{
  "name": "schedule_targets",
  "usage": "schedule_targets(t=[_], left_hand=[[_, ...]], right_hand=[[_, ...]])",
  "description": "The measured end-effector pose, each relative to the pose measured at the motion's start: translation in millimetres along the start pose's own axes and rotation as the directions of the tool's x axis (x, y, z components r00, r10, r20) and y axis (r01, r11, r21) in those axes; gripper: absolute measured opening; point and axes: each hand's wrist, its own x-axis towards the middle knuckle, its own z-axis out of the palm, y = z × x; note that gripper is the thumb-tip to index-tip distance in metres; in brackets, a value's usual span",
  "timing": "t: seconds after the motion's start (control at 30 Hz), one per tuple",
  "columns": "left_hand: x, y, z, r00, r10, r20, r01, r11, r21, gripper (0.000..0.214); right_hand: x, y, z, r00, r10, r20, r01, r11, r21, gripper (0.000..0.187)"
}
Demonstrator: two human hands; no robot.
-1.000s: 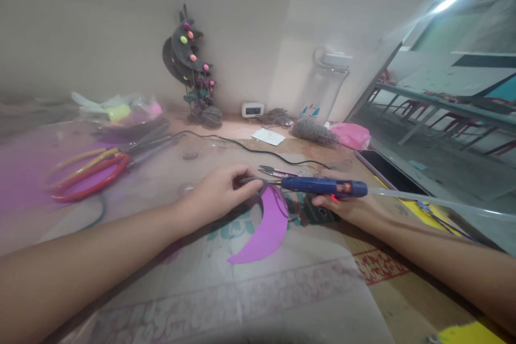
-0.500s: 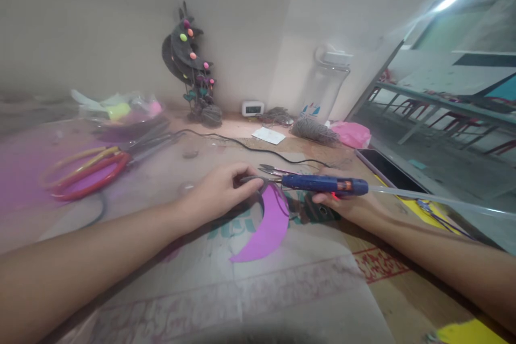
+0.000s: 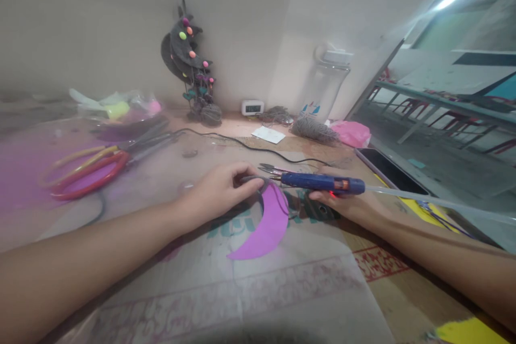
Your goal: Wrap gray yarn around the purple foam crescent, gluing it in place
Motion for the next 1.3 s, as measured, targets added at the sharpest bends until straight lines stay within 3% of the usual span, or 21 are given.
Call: schedule_targets(t=[0.2, 0.5, 0.6, 0.7, 0.83, 0.97, 1.13, 1.3], left_hand=[[0, 1, -0.9, 1.0, -0.007, -0.005, 0.007, 1.0, -0.007, 0.03], [3, -1, -1.7, 0.999, -0.042, 0.003, 0.042, 0.997, -0.065, 0.034], [4, -2, -1.2, 1.0, -0.013, 0.004, 0.014, 0.997, -0.078, 0.033], [4, -4, -1.0, 0.999, -0.025, 0.021, 0.027, 0.996, -0.087, 0.034], [4, -2, -1.1, 0.998, -0.048, 0.04, 0.05, 0.996, -0.077, 0.032], [3, 0, -1.2, 0.996, -0.075, 0.056, 0.08, 0.993, -0.09, 0.032], [4, -3, -1.5, 0.996, -0.067, 0.066, 0.072, 0.994, -0.081, 0.033], [3, -2, -0.5, 0.996, -0.067, 0.062, 0.072, 0.993, -0.089, 0.032]], right_hand=[[4, -13, -7, 0.997, 0.048, -0.068, -0.046, 0.999, 0.022, 0.025], [15, -9, -25, 0.963, 0.142, -0.229, -0.122, 0.987, 0.1, 0.036], [35, -5, -27, 0.93, 0.232, -0.286, -0.204, 0.971, 0.123, 0.041], [72, -1, -27, 0.905, 0.321, -0.278, -0.346, 0.937, -0.047, 0.052], [124, 13, -21, 0.942, 0.261, -0.21, -0.288, 0.951, -0.111, 0.046], [152, 32, -6, 0.967, 0.214, -0.139, -0.23, 0.967, -0.107, 0.038], [154, 45, 4, 0.976, 0.2, -0.089, -0.21, 0.97, -0.123, 0.04], [134, 50, 0, 0.98, 0.137, -0.146, -0.151, 0.984, -0.09, 0.05]])
